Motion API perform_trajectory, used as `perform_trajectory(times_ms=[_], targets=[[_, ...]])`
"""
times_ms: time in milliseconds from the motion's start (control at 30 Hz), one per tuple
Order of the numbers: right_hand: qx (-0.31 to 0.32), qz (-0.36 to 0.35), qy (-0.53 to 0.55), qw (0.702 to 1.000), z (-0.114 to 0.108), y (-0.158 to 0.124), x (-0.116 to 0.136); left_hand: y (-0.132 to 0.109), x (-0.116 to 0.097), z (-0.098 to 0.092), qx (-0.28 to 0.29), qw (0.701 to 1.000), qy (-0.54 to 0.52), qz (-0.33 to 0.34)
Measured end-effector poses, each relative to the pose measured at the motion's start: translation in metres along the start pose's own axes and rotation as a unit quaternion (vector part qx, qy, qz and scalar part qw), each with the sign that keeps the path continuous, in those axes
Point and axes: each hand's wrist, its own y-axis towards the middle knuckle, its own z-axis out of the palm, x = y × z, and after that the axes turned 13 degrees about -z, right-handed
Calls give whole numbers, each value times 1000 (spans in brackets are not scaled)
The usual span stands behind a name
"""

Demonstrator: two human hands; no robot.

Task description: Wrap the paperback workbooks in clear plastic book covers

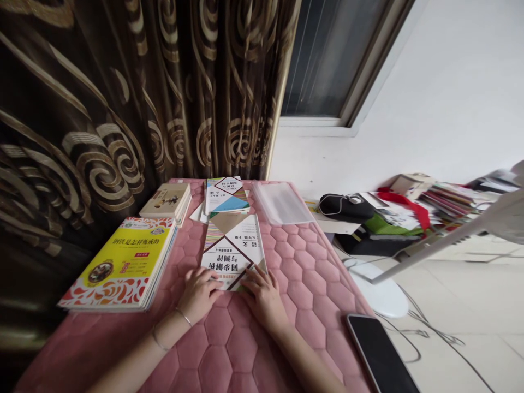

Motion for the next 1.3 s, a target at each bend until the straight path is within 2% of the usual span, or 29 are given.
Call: perform_trajectory(times_ms=[167,333,700,900,1000,1100,1200,1300], targets=[[5,6,-39,999,-11,-28,-33,-10,32,-16,-33,999,21,5],[0,-8,-62,998,-15,-45,-57,-16,55,-18,-56,998,17,-10],[4,-8,-40,999,-16,-43,-57,-14,58,-17,-32,999,27,-7],[34,7,-16,999,-30,-36,-56,-15,51,-26,-31,998,55,9],[73,4,5,997,-39,-14,-60,-11,35,-28,-37,995,80,46],[118,2,4,993,-37,33,-66,-5,12,-20,-11,990,105,97],[152,15,-32,988,-21,92,-73,3,-6,-6,11,982,129,134],[149,52,-56,986,2,144,-86,8,-11,5,-4,979,147,144]])
